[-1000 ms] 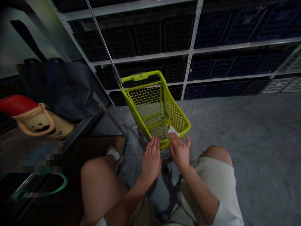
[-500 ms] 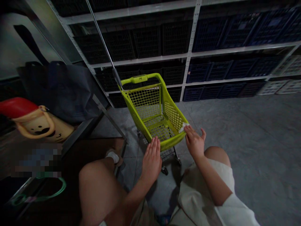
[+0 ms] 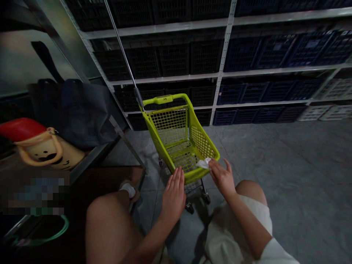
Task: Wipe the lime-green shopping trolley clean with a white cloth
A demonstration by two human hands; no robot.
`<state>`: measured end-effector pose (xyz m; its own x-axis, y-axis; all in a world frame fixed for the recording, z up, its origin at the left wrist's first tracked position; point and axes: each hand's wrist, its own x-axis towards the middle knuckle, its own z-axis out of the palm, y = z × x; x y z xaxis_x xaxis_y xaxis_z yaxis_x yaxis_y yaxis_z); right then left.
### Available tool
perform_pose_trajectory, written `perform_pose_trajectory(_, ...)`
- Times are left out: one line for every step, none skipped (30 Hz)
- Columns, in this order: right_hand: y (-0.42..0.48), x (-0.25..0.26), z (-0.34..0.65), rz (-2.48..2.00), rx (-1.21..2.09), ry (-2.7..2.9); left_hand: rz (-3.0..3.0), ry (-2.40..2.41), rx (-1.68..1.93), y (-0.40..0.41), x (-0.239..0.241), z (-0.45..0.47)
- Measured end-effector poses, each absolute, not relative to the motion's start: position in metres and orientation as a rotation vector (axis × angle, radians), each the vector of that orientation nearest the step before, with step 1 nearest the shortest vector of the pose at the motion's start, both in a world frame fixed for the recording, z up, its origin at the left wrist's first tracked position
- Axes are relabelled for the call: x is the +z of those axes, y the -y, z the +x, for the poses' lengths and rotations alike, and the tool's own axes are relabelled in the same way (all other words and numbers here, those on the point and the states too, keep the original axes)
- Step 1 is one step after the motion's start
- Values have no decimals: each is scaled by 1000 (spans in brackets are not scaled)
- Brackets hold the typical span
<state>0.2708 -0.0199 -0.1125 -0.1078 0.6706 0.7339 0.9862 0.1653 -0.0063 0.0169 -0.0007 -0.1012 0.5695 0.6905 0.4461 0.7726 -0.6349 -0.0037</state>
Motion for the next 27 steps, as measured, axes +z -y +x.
perform_pose_trajectory(19,-113,280,-1621,-704,1786,-2606,1226,-625,1,-102,19)
perform_pose_trajectory(19,-114,282,-1673,-710,1725,-2607,1226,-642,1,-102,21)
perform_pose_trajectory(20,-114,276,-1711,-697,1678,-2607,1227,-659,2,-103,22)
perform_pose_trajectory(21,-114,263,-1726,-665,1654,-2605,1229,-672,2,-104,24)
perform_pose_trajectory(24,-114,245,-1714,-620,1655,-2602,1232,-676,2,-105,25)
perform_pose_trajectory(27,-113,224,-1682,-563,1682,-2599,1236,-673,3,-106,25)
perform_pose_trajectory(30,-113,203,-1630,-507,1731,-2597,1237,-666,3,-106,25)
perform_pose_trajectory(32,-112,184,-1578,-459,1788,-2593,1239,-656,3,-106,24)
perform_pose_trajectory(33,-110,171,-1524,-427,1844,-2589,1240,-645,3,-106,23)
perform_pose_trajectory(34,-109,165,-1480,-410,1894,-2584,1241,-632,3,-106,22)
perform_pose_trajectory(34,-108,167,-1448,-410,1936,-2579,1242,-620,2,-105,20)
perform_pose_trajectory(33,-107,177,-1430,-426,1969,-2574,1245,-609,2,-104,19)
perform_pose_trajectory(31,-106,193,-1427,-452,1991,-2571,1249,-597,2,-103,18)
perform_pose_trajectory(29,-106,214,-1441,-486,1999,-2571,1248,-589,2,-101,17)
perform_pose_trajectory(27,-106,237,-1479,-524,1989,-2572,1245,-584,2,-100,16)
perform_pose_trajectory(26,-105,259,-1534,-565,1955,-2573,1243,-580,2,-99,16)
perform_pose_trajectory(24,-105,276,-1604,-614,1890,-2576,1241,-576,3,-98,17)
perform_pose_trajectory(23,-105,288,-1668,-652,1820,-2580,1239,-572,3,-98,18)
perform_pose_trajectory(23,-105,291,-1714,-674,1758,-2580,1238,-571,3,-98,19)
perform_pose_trajectory(22,-104,287,-1734,-674,1717,-2579,1239,-569,4,-98,20)
perform_pose_trajectory(23,-104,275,-1729,-649,1705,-2577,1237,-568,4,-99,22)
perform_pose_trajectory(23,-104,257,-1705,-605,1718,-2573,1234,-566,4,-100,23)
perform_pose_trajectory(24,-103,236,-1666,-548,1745,-2567,1233,-564,5,-101,24)
perform_pose_trajectory(25,-103,214,-1633,-492,1779,-2562,1234,-562,5,-102,24)
perform_pose_trajectory(26,-102,193,-1611,-443,1806,-2557,1240,-563,4,-103,24)
perform_pose_trajectory(27,-101,176,-1590,-400,1838,-2553,1250,-568,4,-103,23)
perform_pose_trajectory(27,-100,165,-1573,-367,1874,-2550,1260,-577,3,-103,22)
